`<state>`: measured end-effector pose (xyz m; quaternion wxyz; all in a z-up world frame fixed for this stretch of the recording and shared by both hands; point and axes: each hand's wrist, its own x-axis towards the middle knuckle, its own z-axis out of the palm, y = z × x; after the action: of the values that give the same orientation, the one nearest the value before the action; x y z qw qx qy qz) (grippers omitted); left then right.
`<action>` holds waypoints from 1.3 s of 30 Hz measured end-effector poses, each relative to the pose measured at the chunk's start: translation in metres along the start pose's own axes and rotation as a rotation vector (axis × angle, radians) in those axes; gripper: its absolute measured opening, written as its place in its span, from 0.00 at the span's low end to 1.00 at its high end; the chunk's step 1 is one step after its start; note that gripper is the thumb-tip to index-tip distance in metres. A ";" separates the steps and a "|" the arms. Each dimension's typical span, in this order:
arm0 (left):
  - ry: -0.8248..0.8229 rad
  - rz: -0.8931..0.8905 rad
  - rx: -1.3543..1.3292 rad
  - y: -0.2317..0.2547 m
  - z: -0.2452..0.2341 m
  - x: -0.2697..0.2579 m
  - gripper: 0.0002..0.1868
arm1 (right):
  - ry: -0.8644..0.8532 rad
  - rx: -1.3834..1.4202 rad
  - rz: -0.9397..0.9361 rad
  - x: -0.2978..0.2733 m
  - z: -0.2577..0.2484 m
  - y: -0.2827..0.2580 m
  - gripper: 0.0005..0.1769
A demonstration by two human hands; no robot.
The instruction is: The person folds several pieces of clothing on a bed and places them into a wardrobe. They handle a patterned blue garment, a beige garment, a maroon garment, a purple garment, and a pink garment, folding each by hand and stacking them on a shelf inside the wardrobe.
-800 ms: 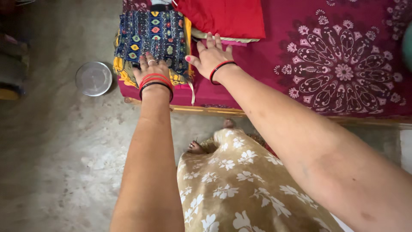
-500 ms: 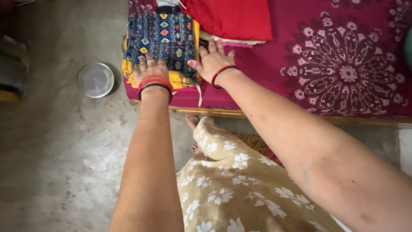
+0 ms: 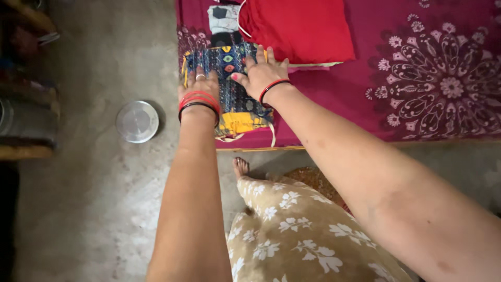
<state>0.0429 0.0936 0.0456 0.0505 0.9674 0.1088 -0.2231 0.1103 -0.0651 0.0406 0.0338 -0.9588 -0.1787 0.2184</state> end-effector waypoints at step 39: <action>-0.124 0.627 0.320 -0.050 -0.047 0.091 0.43 | 0.140 0.298 0.541 0.004 0.005 -0.089 0.44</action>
<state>0.1311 0.1663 0.0450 -0.0294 0.9340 -0.2330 -0.2693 0.0820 0.0198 0.0470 0.1268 -0.9687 0.1195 0.1769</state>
